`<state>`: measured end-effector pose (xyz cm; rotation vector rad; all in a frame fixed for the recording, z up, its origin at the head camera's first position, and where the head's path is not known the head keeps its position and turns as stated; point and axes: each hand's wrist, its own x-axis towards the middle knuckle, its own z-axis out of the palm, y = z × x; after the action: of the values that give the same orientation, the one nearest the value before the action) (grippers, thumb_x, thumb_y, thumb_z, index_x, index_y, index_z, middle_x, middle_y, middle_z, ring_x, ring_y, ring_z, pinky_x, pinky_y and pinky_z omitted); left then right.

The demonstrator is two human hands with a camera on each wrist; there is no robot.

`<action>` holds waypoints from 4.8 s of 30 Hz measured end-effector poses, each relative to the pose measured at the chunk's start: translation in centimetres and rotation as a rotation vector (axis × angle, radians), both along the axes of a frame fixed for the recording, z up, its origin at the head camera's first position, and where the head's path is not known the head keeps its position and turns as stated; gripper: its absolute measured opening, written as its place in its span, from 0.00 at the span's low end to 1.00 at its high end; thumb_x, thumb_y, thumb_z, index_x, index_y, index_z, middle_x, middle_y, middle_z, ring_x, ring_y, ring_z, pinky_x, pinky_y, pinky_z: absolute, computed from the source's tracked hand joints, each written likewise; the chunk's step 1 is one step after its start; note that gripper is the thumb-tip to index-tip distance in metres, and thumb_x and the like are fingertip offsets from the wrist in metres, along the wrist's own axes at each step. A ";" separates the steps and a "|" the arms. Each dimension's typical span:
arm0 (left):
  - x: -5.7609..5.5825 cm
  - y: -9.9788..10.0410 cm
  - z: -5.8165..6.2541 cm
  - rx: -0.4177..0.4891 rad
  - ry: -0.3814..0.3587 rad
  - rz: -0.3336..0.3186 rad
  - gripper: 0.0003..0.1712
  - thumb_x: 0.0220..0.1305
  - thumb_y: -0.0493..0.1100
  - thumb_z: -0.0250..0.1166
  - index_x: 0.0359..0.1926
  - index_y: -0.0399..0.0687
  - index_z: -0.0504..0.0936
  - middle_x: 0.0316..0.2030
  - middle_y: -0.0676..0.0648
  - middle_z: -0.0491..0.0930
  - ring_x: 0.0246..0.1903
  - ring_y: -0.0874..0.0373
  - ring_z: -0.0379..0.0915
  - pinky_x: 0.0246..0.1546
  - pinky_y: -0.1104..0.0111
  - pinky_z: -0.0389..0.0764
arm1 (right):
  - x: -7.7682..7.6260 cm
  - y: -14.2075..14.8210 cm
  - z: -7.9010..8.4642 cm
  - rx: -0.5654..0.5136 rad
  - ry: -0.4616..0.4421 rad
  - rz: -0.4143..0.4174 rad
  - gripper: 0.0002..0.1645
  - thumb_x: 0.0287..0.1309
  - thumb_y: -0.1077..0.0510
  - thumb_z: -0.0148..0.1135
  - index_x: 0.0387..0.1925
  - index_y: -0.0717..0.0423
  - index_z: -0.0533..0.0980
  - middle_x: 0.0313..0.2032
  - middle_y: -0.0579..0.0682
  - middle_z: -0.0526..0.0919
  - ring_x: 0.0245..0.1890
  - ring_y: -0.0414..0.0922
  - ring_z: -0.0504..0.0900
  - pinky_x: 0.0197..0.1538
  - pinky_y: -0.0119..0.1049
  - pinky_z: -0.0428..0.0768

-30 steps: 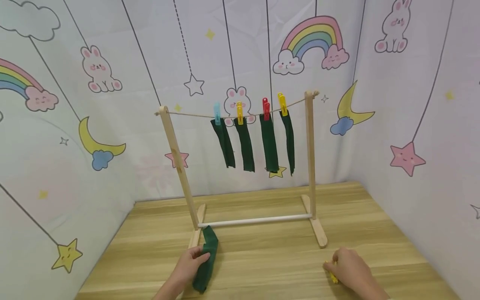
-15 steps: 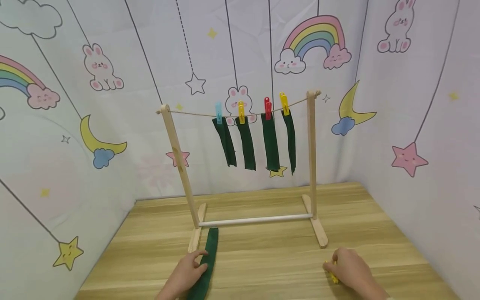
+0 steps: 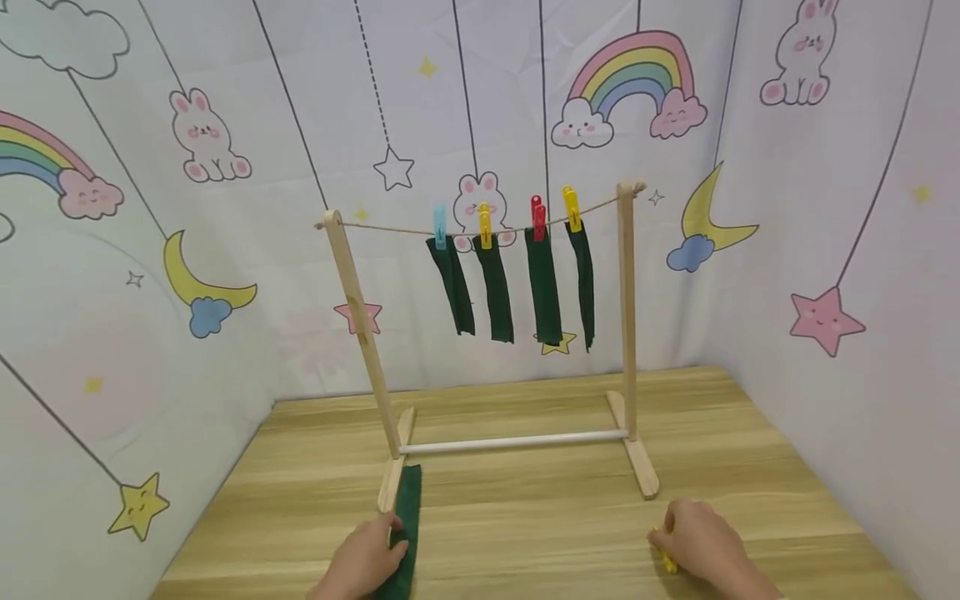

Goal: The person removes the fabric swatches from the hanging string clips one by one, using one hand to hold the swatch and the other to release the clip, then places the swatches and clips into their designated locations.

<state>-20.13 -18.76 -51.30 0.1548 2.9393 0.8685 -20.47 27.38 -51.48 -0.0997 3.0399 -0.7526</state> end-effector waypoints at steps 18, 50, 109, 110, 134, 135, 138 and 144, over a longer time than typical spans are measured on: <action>0.4 -0.6 0.7 -0.056 0.019 0.019 0.12 0.64 0.43 0.69 0.36 0.37 0.80 0.19 0.51 0.74 0.17 0.60 0.70 0.15 0.67 0.71 | 0.1 -0.1 0.1 0.002 -0.034 -0.016 0.16 0.50 0.51 0.75 0.26 0.55 0.77 0.16 0.44 0.71 0.18 0.42 0.69 0.22 0.34 0.68; -7.2 0.3 7.8 0.234 0.493 0.000 0.12 0.70 0.42 0.64 0.49 0.40 0.83 0.41 0.43 0.85 0.13 0.65 0.65 0.14 0.69 0.67 | -7.6 -7.5 12.1 -0.162 0.520 0.227 0.10 0.62 0.60 0.66 0.42 0.63 0.84 0.37 0.54 0.86 0.24 0.38 0.78 0.29 0.38 0.79; -16.1 7.9 21.9 1.072 0.126 -0.339 0.28 0.78 0.43 0.54 0.73 0.43 0.61 0.57 0.38 0.75 0.31 0.56 0.76 0.27 0.70 0.75 | -14.6 -25.1 30.8 -0.800 0.398 0.375 0.37 0.79 0.54 0.44 0.79 0.56 0.42 0.73 0.56 0.58 0.33 0.50 0.80 0.37 0.38 0.79; -16.1 8.0 21.9 1.080 0.125 -0.333 0.27 0.78 0.44 0.54 0.72 0.42 0.62 0.55 0.39 0.75 0.32 0.57 0.76 0.28 0.69 0.75 | -14.7 -25.1 30.9 -0.815 0.390 0.367 0.37 0.79 0.53 0.43 0.79 0.56 0.42 0.72 0.56 0.59 0.33 0.50 0.79 0.35 0.36 0.78; -16.1 8.9 22.5 1.251 0.203 -0.138 0.11 0.75 0.39 0.58 0.51 0.37 0.78 0.48 0.30 0.80 0.24 0.60 0.73 0.25 0.72 0.75 | -14.6 -25.5 31.6 -0.854 0.451 0.345 0.22 0.77 0.57 0.47 0.67 0.61 0.65 0.51 0.58 0.74 0.28 0.57 0.79 0.26 0.30 0.75; -16.1 8.9 22.5 1.250 0.202 -0.137 0.11 0.75 0.40 0.58 0.52 0.37 0.78 0.49 0.30 0.80 0.24 0.60 0.73 0.26 0.72 0.75 | -14.7 -25.5 31.5 -0.846 0.466 0.343 0.21 0.77 0.58 0.48 0.65 0.62 0.66 0.51 0.58 0.75 0.27 0.56 0.79 0.26 0.30 0.75; -16.1 8.9 22.5 1.249 0.197 -0.129 0.12 0.75 0.40 0.58 0.52 0.37 0.78 0.47 0.33 0.82 0.24 0.60 0.73 0.26 0.72 0.75 | -15.0 -25.5 31.3 -0.788 0.532 0.323 0.16 0.75 0.58 0.52 0.58 0.63 0.72 0.48 0.56 0.78 0.30 0.50 0.78 0.32 0.31 0.76; -16.0 8.9 22.6 1.251 0.196 -0.127 0.12 0.75 0.40 0.58 0.52 0.38 0.78 0.47 0.34 0.82 0.25 0.60 0.73 0.27 0.71 0.75 | -15.5 -25.5 31.1 -0.722 0.671 0.270 0.12 0.70 0.59 0.60 0.49 0.63 0.80 0.41 0.54 0.82 0.33 0.46 0.77 0.32 0.32 0.78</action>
<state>-36.10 -9.83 -28.70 0.4761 1.9918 2.5672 -35.96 1.92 -20.34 -0.9016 2.9591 -2.0767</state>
